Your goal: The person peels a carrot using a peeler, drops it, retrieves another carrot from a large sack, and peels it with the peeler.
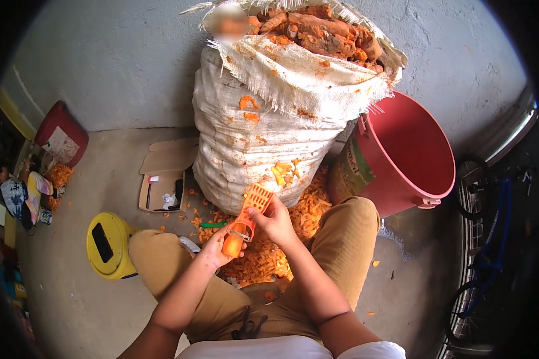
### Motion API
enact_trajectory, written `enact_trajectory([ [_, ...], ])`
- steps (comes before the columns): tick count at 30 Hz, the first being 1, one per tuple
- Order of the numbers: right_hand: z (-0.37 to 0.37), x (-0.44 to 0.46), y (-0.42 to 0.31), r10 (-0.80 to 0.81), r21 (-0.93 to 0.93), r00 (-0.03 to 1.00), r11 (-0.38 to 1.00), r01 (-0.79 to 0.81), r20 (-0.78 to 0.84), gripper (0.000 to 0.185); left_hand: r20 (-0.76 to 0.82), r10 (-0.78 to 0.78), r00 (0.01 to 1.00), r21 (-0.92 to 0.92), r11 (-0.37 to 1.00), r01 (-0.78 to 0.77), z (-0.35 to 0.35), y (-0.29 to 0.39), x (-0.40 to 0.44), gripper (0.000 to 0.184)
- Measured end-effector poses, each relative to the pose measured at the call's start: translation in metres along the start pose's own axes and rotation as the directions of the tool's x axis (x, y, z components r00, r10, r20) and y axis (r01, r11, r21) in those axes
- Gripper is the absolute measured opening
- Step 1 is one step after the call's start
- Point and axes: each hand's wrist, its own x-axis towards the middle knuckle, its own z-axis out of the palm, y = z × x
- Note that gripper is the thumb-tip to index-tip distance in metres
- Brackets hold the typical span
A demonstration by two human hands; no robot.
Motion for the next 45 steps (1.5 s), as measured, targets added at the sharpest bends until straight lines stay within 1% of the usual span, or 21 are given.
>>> enact_trajectory([
  [5,0.001,0.000,0.000,0.009,-0.001,1.000,1.000,-0.009,-0.009,0.037,-0.120,0.128,0.984,0.084,0.989,-0.119,-0.003,-0.004,0.007,0.037],
  [8,0.000,0.001,-0.004,0.039,-0.070,0.999,0.997,-0.041,-0.032,0.038,-0.144,0.100,0.984,0.136,0.987,-0.081,-0.009,-0.002,0.009,0.039],
  [12,0.004,-0.003,-0.001,0.016,-0.093,0.999,0.996,-0.012,0.041,0.037,-0.128,0.160,0.979,0.078,0.985,-0.151,-0.010,-0.002,0.011,0.040],
  [14,0.010,-0.007,0.007,0.003,-0.163,0.995,0.986,0.013,0.100,0.036,-0.062,0.151,0.987,-0.004,0.989,-0.151,-0.010,-0.003,0.011,0.040],
  [16,0.014,-0.008,0.015,-0.067,-0.282,0.992,0.955,0.096,0.108,0.036,-0.126,0.154,0.980,-0.047,0.986,-0.161,-0.008,-0.006,0.017,0.036],
  [18,0.008,-0.002,0.015,-0.017,-0.243,0.999,0.970,0.028,0.046,0.036,-0.115,0.148,0.982,-0.023,0.988,-0.152,-0.007,-0.008,0.015,0.034],
  [19,0.004,0.000,0.015,0.008,-0.222,1.000,0.975,-0.005,0.014,0.036,-0.024,0.108,0.994,0.014,0.994,-0.108,-0.011,-0.005,0.011,0.033],
  [22,0.000,0.004,0.019,-0.058,-0.283,0.997,0.958,0.044,-0.043,0.036,-0.005,0.125,0.992,0.054,0.991,-0.125,-0.007,-0.003,0.010,0.036],
  [23,0.002,0.004,0.019,-0.073,-0.108,0.993,0.992,0.062,-0.097,0.035,0.018,0.096,0.995,0.075,0.992,-0.097,-0.005,-0.001,0.009,0.037],
  [24,-0.015,0.015,0.033,-0.175,-0.412,0.950,0.909,0.056,-0.257,0.031,0.038,0.067,0.997,0.097,0.993,-0.071,-0.003,0.000,0.006,0.038],
  [26,-0.027,0.027,0.000,-0.230,-0.253,0.845,0.960,0.116,-0.483,0.036,0.044,0.040,0.998,0.122,0.992,-0.045,0.001,-0.002,0.002,0.039],
  [28,-0.037,0.030,-0.016,-0.168,-0.186,0.856,0.979,0.086,-0.488,0.037,0.011,0.035,0.999,0.140,0.990,-0.037,0.002,-0.006,-0.001,0.041],
  [30,-0.029,0.017,-0.018,-0.162,-0.109,0.929,0.985,0.133,-0.332,0.035,0.064,0.034,0.997,0.106,0.994,-0.041,-0.009,-0.004,0.005,0.039],
  [32,-0.008,-0.002,-0.023,-0.035,-0.072,0.998,0.997,0.031,-0.058,0.035,0.039,0.065,0.997,0.055,0.996,-0.067,-0.011,-0.004,0.008,0.038],
  [34,0.010,-0.007,-0.009,-0.096,-0.259,0.988,0.958,0.126,0.123,0.034,-0.021,0.073,0.997,0.070,0.995,-0.071,-0.012,-0.007,0.009,0.035],
  [35,0.013,-0.010,-0.008,-0.099,-0.415,0.988,0.899,0.139,0.116,0.034,-0.026,0.056,0.998,0.051,0.997,-0.054,-0.012,-0.009,0.009,0.035],
  [38,-0.002,0.005,0.012,-0.077,-0.317,0.997,0.946,0.063,-0.032,0.034,0.054,0.024,0.998,0.016,1.000,-0.025,-0.009,-0.007,0.007,0.035],
  [40,-0.008,0.015,0.015,-0.221,-0.289,0.965,0.941,0.174,-0.138,0.031,0.161,0.017,0.987,-0.009,1.000,-0.016,-0.009,-0.004,0.008,0.035],
  [42,-0.019,0.023,0.006,-0.280,-0.233,0.883,0.951,0.202,-0.377,0.031,0.114,-0.014,0.993,-0.003,1.000,0.015,-0.004,-0.007,0.006,0.036],
  [44,-0.031,0.027,-0.006,-0.289,-0.224,0.865,0.951,0.212,-0.409,0.030,0.120,-0.019,0.993,-0.019,1.000,0.021,-0.007,-0.005,0.005,0.037],
  [45,-0.024,0.020,-0.017,-0.225,-0.132,0.905,0.973,0.189,-0.362,0.031,0.151,-0.013,0.989,-0.039,0.999,0.019,-0.013,-0.004,0.007,0.036],
])
